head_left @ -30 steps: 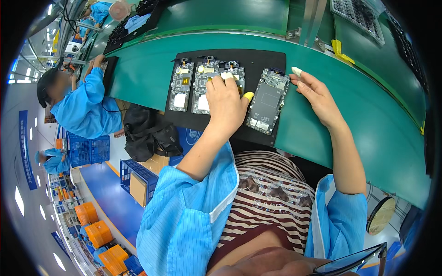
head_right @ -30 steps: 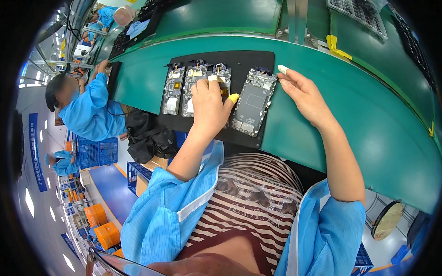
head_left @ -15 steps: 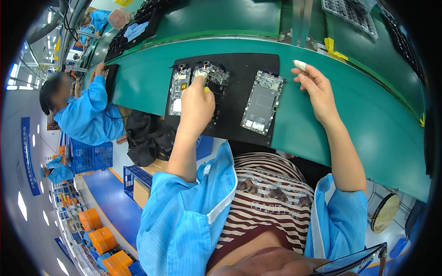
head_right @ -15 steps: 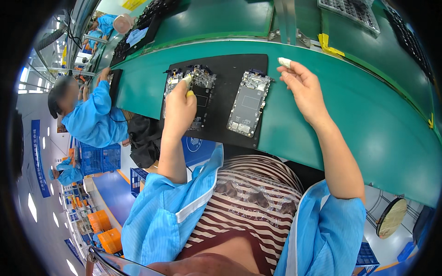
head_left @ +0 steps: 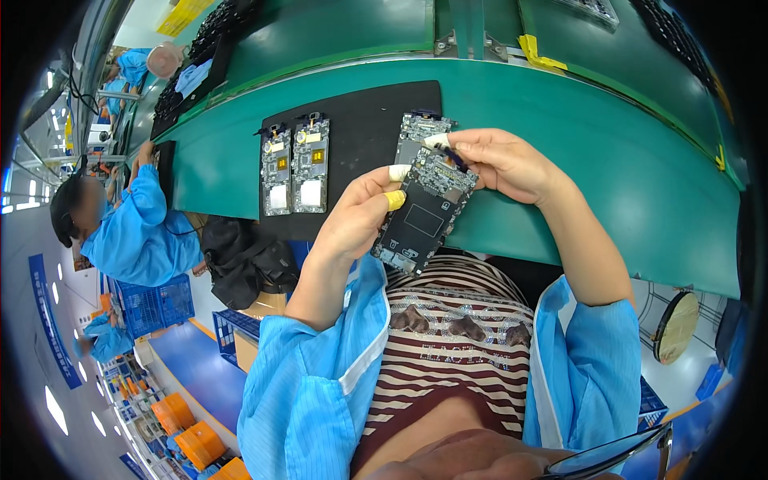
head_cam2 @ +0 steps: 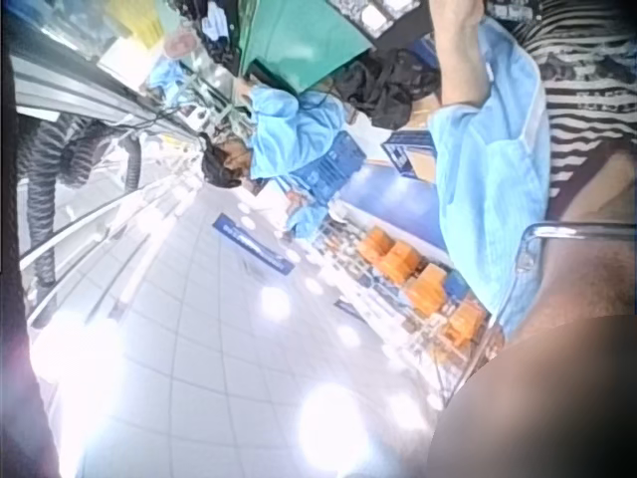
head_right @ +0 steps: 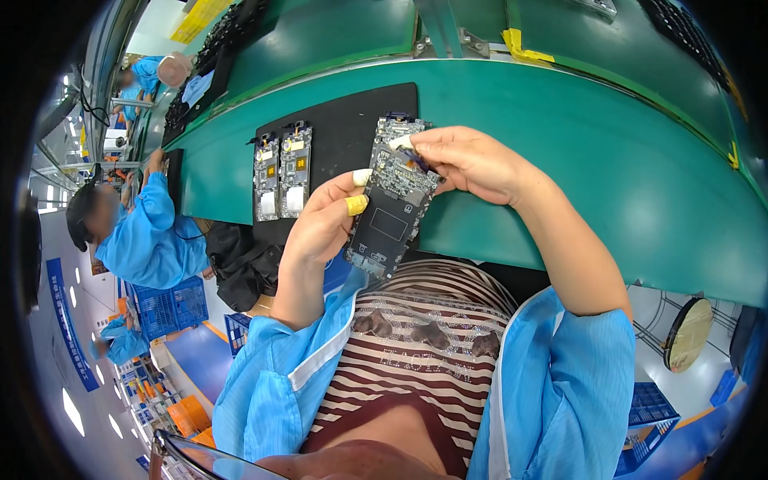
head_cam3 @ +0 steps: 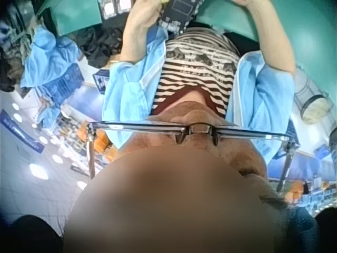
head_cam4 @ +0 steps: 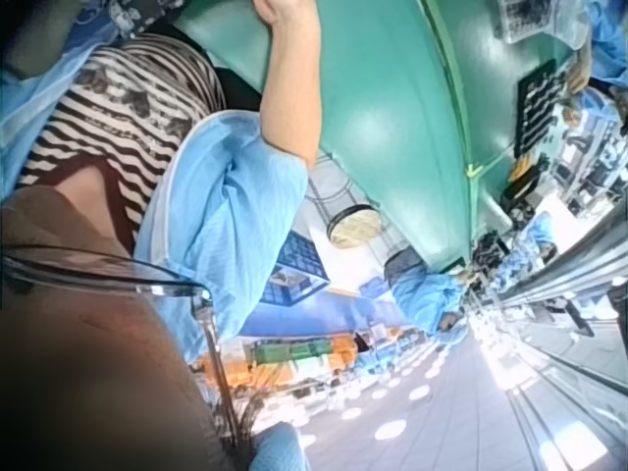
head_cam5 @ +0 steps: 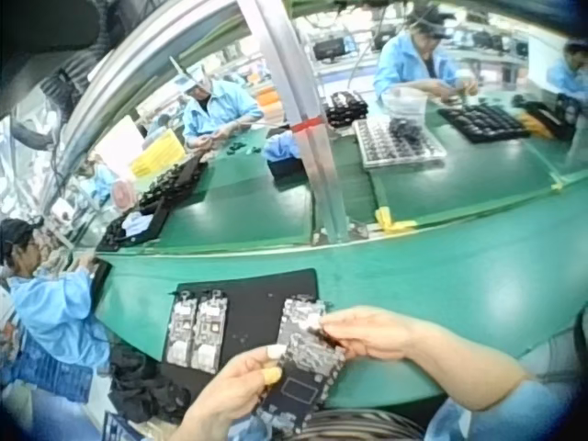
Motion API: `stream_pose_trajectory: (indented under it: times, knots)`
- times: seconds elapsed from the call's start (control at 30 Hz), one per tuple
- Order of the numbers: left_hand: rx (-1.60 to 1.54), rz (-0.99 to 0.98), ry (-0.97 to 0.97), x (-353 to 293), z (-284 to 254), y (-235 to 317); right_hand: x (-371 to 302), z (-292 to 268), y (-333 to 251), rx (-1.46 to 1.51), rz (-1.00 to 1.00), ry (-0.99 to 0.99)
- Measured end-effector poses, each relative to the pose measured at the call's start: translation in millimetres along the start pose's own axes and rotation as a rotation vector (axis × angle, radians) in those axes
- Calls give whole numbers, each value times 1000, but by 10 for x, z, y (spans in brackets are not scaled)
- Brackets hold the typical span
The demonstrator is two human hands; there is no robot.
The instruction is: Assembling or inspecting internal components of mobile phones on an assembly line.
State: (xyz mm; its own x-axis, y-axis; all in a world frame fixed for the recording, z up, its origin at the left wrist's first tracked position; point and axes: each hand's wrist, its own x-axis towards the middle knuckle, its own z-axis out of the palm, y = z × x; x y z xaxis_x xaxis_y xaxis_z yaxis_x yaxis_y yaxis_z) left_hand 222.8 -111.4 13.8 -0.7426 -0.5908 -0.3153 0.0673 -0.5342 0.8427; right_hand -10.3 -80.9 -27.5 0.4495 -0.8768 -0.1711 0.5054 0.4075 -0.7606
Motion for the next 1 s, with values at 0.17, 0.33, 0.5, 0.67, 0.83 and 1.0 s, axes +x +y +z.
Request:
stream_pose_trajectory:
  times: [0.17,0.33,0.5,0.67,0.83,1.0]
  knots:
    - [21,-6,21,15,-8,-76,-14,63,-27,-80,13,27]
    - [182,100,79,11,-19,-117,-39,50,-35,-178,22,39]
    - [279,125,100,-2,-45,-163,-40,-37,-24,-157,54,61]
    - [262,131,101,26,9,-180,-38,-45,-14,-66,54,64]
    - [335,159,157,38,-26,-214,-55,38,-40,-26,39,102]
    - [353,157,195,35,-46,-227,-21,-36,-50,-79,-1,102]
